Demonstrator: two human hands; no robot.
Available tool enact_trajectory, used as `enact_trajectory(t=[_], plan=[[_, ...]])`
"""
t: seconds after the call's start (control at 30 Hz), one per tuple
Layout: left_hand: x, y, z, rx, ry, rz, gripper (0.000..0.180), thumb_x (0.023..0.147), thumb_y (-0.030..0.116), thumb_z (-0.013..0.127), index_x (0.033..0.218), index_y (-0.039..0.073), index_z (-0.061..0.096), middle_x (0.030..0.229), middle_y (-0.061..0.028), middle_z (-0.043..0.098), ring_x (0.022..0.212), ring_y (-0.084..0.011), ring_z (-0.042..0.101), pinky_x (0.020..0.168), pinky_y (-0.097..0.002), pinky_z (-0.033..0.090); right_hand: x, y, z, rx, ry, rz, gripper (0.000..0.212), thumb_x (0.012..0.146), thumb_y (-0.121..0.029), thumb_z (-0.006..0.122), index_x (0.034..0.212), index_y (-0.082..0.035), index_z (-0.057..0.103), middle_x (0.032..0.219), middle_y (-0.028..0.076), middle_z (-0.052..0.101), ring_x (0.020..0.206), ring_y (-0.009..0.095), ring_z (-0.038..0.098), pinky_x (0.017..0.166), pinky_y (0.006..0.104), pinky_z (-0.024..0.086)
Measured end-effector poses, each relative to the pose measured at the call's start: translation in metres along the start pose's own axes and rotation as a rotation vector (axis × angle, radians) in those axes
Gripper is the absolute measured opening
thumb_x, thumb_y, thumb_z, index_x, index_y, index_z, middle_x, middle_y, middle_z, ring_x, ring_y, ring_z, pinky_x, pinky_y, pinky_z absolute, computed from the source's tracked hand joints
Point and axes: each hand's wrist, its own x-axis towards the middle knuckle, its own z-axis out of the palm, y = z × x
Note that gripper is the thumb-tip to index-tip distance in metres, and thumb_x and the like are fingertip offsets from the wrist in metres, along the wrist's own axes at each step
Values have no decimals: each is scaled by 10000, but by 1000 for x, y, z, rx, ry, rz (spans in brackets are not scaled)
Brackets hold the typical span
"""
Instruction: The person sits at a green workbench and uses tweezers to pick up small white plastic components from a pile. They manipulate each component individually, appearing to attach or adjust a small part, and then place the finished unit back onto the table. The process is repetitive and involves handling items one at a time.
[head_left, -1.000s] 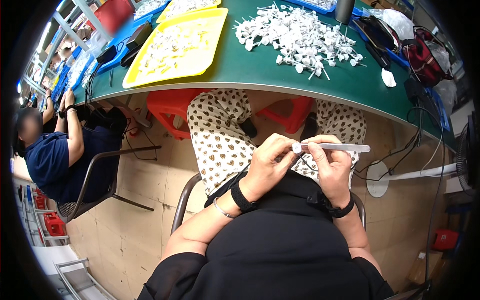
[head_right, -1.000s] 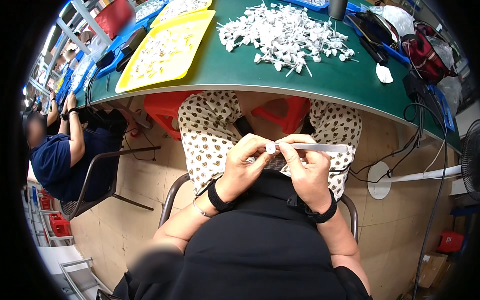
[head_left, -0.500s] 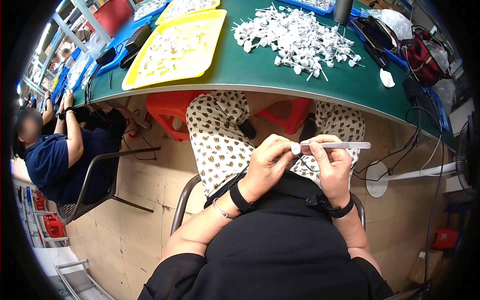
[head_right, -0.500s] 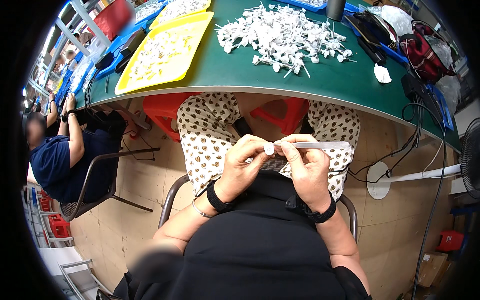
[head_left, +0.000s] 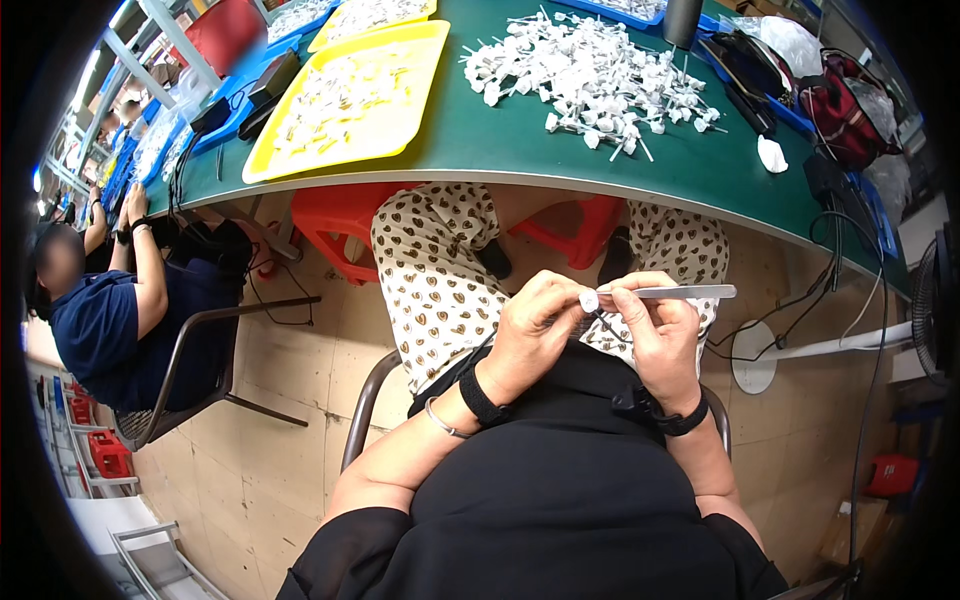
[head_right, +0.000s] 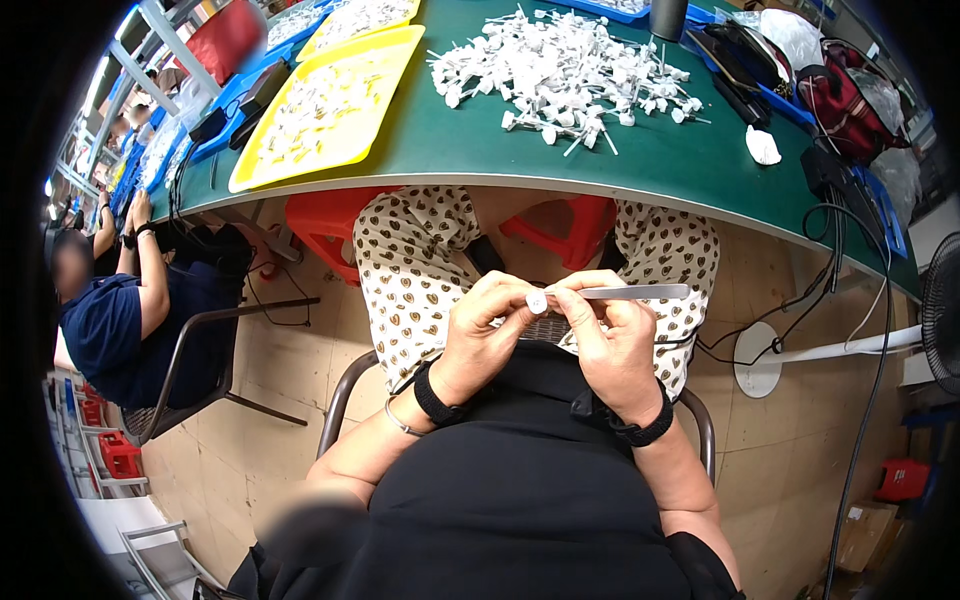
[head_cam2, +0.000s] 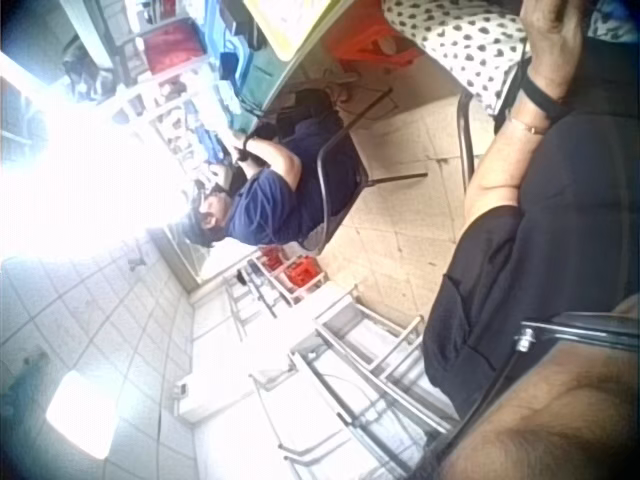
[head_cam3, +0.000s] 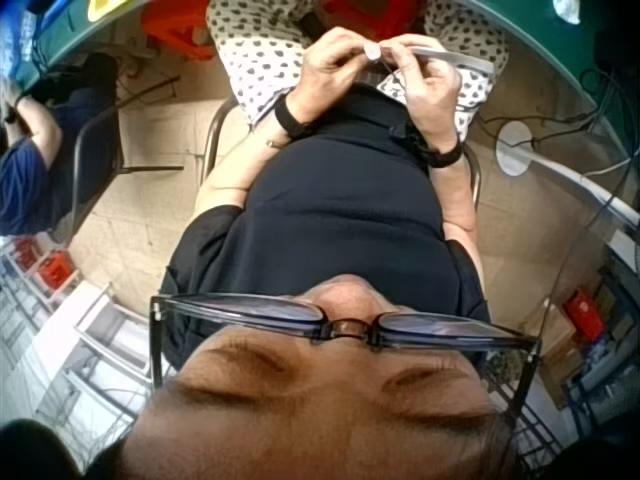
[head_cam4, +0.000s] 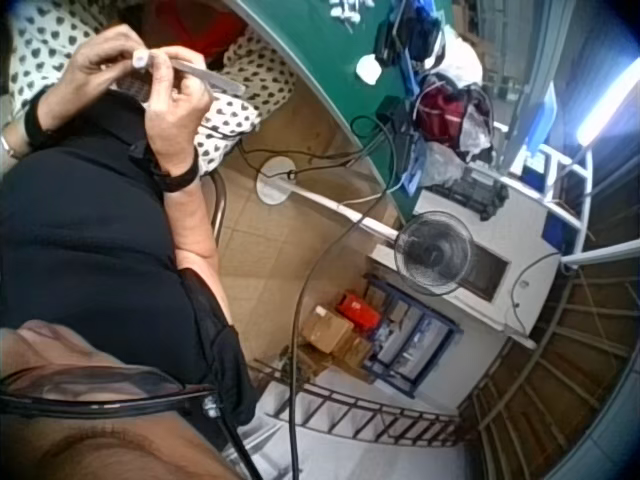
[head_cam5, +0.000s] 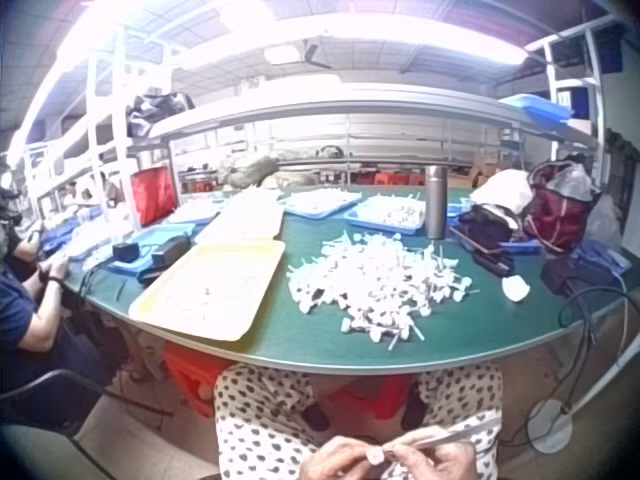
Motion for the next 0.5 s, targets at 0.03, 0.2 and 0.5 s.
enact_trajectory(t=[0.03, 0.2, 0.5], plan=[[0, -1, 0, -4, -1, -4, 139, 889, -44, 746, 1007, 26, 723, 952, -71, 693, 868, -184, 685, 735, -295, 570, 0, -1, 0, -4, -4, 2, 97, 1017, -13, 624, 1039, 54, 690, 957, 82, 730, 922, 152, 731, 823, 278, 589], [1, -1, 0, -27, -1, -15, 132, 892, -28, 752, 1008, 29, 724, 944, -69, 694, 851, -179, 673, 721, -293, 558, 1, -5, 2, 63, 26, 36, 104, 1020, -15, 619, 1037, 58, 692, 933, 77, 724, 911, 154, 732, 832, 283, 593], [0, 0, 1, -26, -11, 6, 145, 890, -32, 751, 1015, 38, 728, 947, -65, 695, 845, -180, 672, 713, -289, 551, 1, 0, -2, -276, -20, -184, 61, 969, -5, 668, 979, 25, 719, 843, 71, 706, 702, 142, 669, 611, 286, 500]])
